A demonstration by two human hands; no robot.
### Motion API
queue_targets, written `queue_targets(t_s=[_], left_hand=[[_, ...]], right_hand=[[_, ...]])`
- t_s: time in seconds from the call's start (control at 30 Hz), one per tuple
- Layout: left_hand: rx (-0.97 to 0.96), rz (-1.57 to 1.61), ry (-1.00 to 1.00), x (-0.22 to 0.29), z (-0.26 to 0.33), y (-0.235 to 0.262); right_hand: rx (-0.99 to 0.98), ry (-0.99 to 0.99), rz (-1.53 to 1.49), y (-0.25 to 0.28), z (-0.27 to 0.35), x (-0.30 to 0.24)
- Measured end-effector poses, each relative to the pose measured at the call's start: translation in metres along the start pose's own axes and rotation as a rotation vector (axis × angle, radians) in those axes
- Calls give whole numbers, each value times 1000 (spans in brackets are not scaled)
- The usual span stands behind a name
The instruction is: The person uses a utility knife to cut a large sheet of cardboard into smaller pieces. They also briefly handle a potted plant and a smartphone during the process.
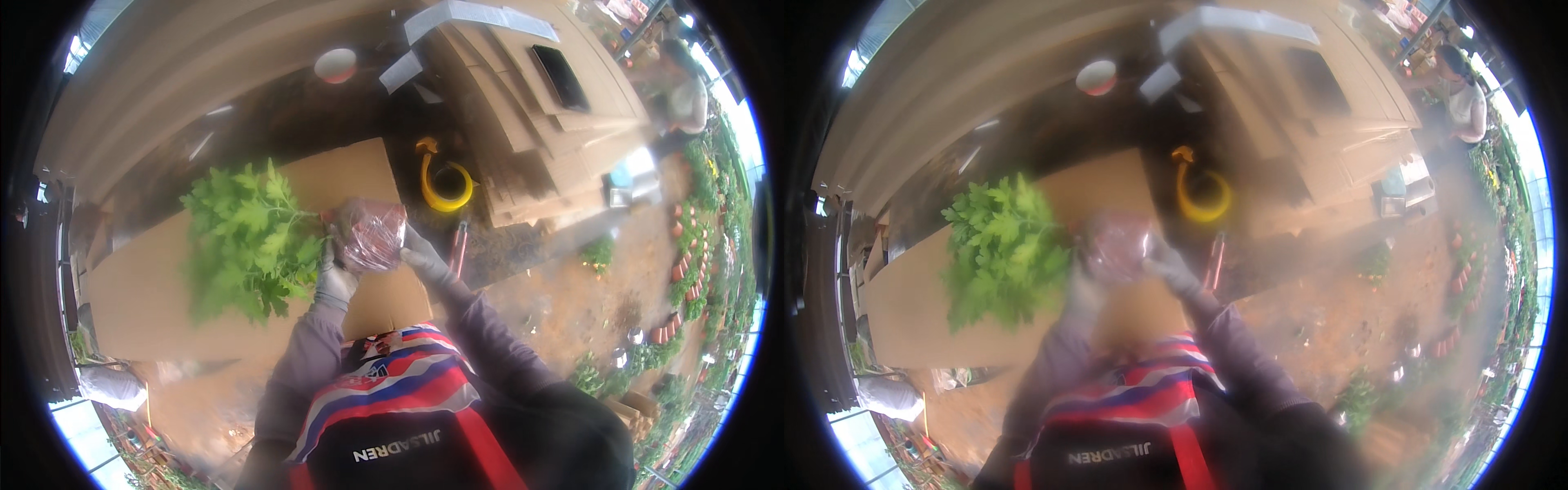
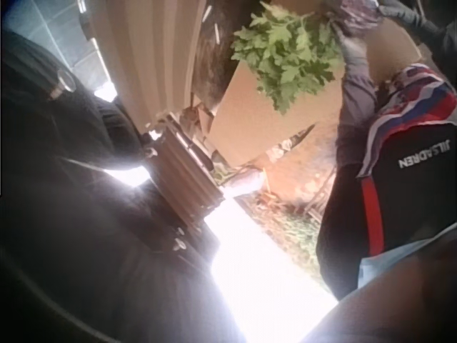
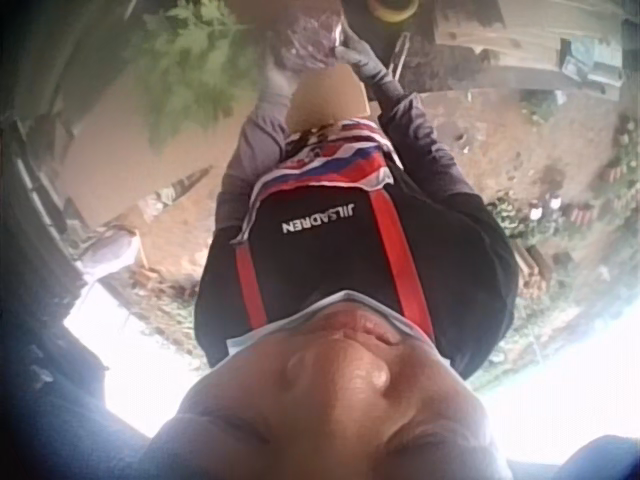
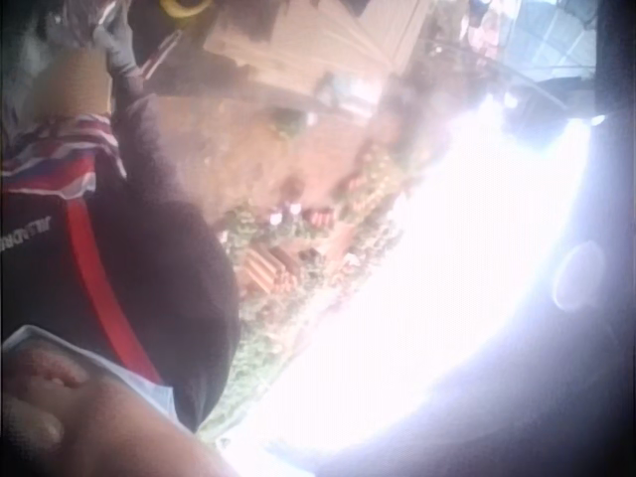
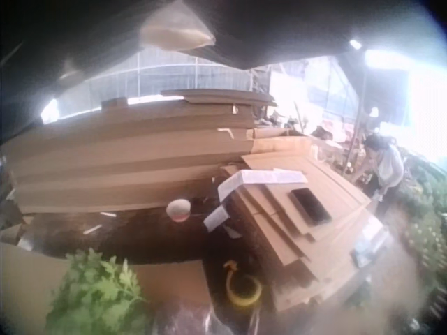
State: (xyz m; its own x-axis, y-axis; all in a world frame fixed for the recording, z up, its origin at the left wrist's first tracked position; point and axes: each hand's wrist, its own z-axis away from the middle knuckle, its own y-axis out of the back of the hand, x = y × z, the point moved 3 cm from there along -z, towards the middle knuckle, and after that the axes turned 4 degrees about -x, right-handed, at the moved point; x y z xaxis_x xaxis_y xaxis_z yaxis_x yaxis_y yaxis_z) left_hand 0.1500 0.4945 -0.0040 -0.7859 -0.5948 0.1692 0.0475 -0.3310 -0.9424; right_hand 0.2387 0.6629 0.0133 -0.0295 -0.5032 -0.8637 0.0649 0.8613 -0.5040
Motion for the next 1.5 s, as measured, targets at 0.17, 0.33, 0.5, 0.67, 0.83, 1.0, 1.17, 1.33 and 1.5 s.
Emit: queue_targets(t_s=[0.17,0.33,0.5,0.67,0.83,1.0,1.17,1.33,1.5], left_hand=[[79,-243,17,-2,-7,5],[273,-439,56,-2,-9,31],[383,-564,23,2,-21,48],[476,-571,58,8,-21,55],[421,-603,89,6,-19,49],[388,-662,69,7,-17,49],[366,-654,131,12,-20,57],[382,-679,141,15,-26,59],[374,-744,128,12,-19,52]], right_hand=[[77,-35,-96,14,-9,-25],[150,-49,-283,13,-12,-42],[180,-91,98,21,-15,-58],[248,-94,-91,41,-20,-66],[149,-224,91,42,-28,-52],[-28,-32,0,27,-23,-51],[-148,45,-147,24,-31,-59],[8,-9,-66,40,-46,-40],[121,-185,-152,56,-47,-16]])
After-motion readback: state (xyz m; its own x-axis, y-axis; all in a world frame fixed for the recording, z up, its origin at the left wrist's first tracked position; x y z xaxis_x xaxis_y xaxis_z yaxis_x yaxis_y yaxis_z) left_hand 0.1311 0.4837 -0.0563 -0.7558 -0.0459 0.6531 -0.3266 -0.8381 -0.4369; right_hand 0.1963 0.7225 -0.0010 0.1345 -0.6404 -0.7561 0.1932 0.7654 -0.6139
